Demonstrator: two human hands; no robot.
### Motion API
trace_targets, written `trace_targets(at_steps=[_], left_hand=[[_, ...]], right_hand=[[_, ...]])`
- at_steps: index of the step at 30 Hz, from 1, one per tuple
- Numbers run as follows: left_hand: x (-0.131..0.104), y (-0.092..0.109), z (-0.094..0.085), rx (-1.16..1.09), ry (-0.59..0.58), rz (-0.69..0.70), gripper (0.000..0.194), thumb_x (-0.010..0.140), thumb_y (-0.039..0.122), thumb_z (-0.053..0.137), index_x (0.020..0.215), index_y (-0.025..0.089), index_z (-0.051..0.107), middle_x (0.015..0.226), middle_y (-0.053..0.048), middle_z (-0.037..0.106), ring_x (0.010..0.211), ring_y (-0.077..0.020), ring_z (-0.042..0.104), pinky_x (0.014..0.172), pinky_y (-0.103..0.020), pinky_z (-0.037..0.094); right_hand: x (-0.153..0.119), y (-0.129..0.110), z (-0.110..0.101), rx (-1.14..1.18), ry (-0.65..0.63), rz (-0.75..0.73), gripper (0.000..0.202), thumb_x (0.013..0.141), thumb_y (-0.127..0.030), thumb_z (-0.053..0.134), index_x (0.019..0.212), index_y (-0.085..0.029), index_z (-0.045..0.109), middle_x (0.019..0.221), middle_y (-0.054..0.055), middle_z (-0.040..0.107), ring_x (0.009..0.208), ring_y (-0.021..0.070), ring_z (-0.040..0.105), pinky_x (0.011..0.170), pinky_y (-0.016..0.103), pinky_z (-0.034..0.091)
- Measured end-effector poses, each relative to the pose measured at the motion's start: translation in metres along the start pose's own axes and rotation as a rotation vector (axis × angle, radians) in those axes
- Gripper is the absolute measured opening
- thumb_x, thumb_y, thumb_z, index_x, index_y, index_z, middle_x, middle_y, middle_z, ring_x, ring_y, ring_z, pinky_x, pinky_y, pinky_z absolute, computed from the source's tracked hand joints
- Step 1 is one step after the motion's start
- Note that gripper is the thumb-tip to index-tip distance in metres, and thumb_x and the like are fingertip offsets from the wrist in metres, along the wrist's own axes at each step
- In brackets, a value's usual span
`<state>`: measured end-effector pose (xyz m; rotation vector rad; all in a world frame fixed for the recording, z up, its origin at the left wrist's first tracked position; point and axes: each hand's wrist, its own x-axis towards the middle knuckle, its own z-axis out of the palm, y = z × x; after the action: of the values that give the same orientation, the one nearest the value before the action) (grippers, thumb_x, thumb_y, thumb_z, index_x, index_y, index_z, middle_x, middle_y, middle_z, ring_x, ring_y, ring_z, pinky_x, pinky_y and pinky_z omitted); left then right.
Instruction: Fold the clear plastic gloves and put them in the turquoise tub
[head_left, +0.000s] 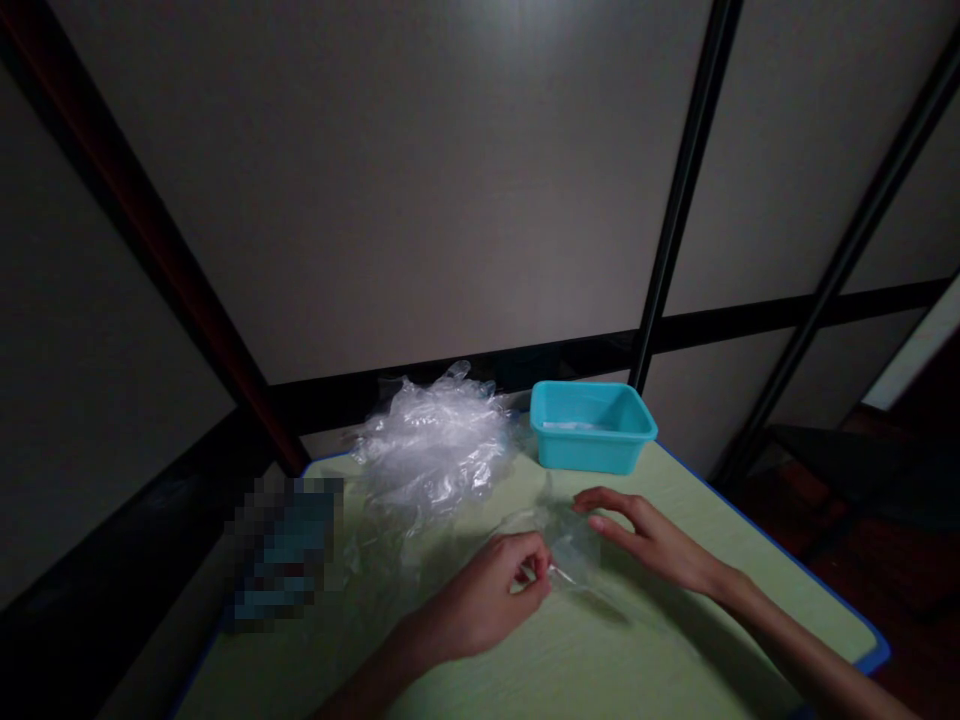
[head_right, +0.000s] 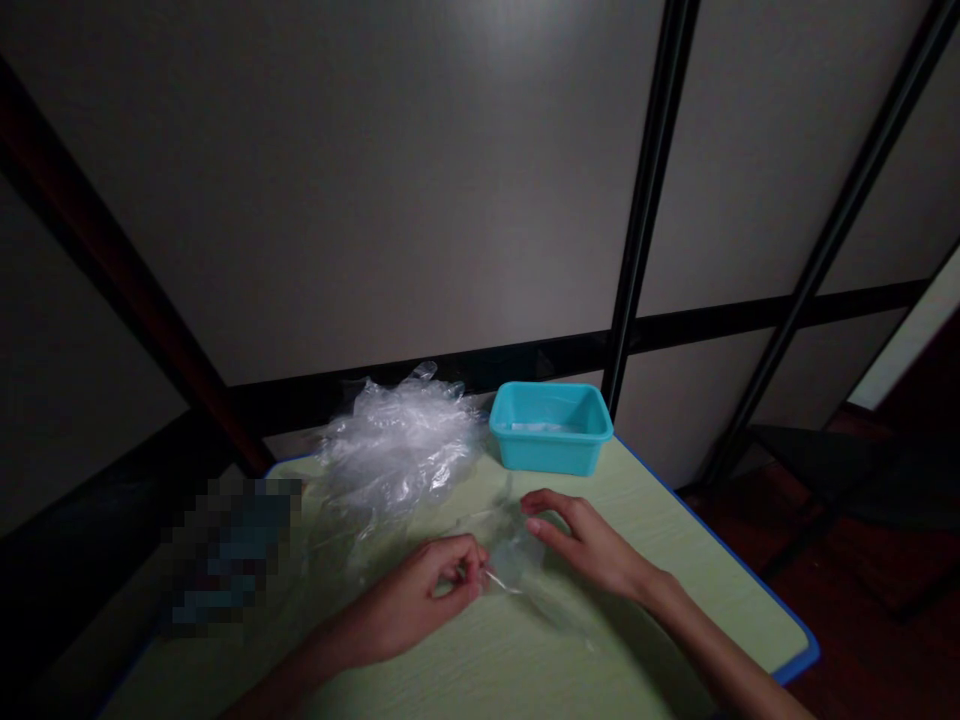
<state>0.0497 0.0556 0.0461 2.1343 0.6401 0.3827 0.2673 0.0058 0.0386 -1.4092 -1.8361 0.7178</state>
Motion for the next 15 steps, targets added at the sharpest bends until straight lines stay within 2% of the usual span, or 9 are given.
trace_targets(at_steps=[2,4,7,9,11,13,15], left_hand=[[-0.002,0.02,-0.011,-0.296,-0.118,-0.004,0.01,0.079,0.019,0.049,0.071,0.018,0.043,0.094,-0.003,0.06,0.086,-0.0161,0.058,0.073,-0.026,0.044],[-0.001,0.039,-0.021,-0.575,-0.223,0.004,0.016,0.08,0.026,0.05,0.071,0.018,0.039,0.102,-0.007,0.059,0.085,-0.0189,0.062,0.062,-0.025,0.047],[0.008,0.052,-0.033,-0.796,-0.18,0.004,0.022,0.077,0.03,0.055,0.072,0.018,0.037,0.11,-0.01,0.057,0.077,-0.0206,0.065,0.046,-0.019,0.044],[0.018,0.046,-0.036,-0.854,-0.073,-0.031,0.022,0.076,0.029,0.055,0.071,0.018,0.037,0.115,-0.01,0.055,0.071,-0.0176,0.066,0.04,-0.015,0.04],[0.029,0.029,-0.034,-0.852,0.038,-0.082,0.022,0.075,0.029,0.054,0.069,0.018,0.036,0.117,-0.009,0.054,0.067,-0.0144,0.066,0.036,-0.012,0.036],[0.038,0.006,-0.029,-0.734,0.078,-0.132,0.02,0.073,0.032,0.051,0.07,0.018,0.036,0.118,-0.008,0.053,0.067,-0.0164,0.066,0.034,-0.013,0.034],[0.043,-0.019,-0.02,-0.495,0.16,-0.154,0.02,0.073,0.036,0.046,0.071,0.02,0.035,0.107,-0.006,0.058,0.063,-0.0164,0.066,0.033,-0.014,0.032]], right_hand=[[0.001,-0.001,-0.013,0.127,-0.047,0.015,0.039,0.087,-0.046,0.037,0.107,-0.017,0.054,0.111,0.01,0.059,0.107,0.0233,0.05,0.095,0.042,0.032],[0.0,0.001,-0.022,0.321,-0.135,0.041,0.048,0.087,-0.052,0.033,0.111,-0.016,0.053,0.105,0.01,0.062,0.104,0.0235,0.052,0.094,0.043,0.032],[-0.003,0.008,-0.025,0.672,-0.266,0.131,0.06,0.084,-0.061,0.026,0.112,-0.015,0.053,0.095,0.011,0.064,0.096,0.0247,0.058,0.087,0.043,0.038],[-0.007,0.014,-0.022,0.839,-0.301,0.206,0.064,0.084,-0.063,0.021,0.113,-0.015,0.052,0.094,0.012,0.064,0.092,0.0247,0.06,0.082,0.042,0.042],[-0.01,0.02,-0.017,0.943,-0.315,0.259,0.067,0.085,-0.062,0.013,0.116,-0.015,0.049,0.098,0.013,0.063,0.093,0.0239,0.06,0.081,0.04,0.043],[-0.012,0.026,-0.013,1.009,-0.345,0.306,0.07,0.084,-0.062,0.007,0.122,-0.015,0.044,0.105,0.014,0.06,0.096,0.0243,0.058,0.078,0.039,0.045],[-0.014,0.032,-0.011,1.024,-0.394,0.375,0.073,0.082,-0.066,0.005,0.127,-0.017,0.036,0.108,0.015,0.059,0.092,0.0243,0.06,0.073,0.038,0.047]])
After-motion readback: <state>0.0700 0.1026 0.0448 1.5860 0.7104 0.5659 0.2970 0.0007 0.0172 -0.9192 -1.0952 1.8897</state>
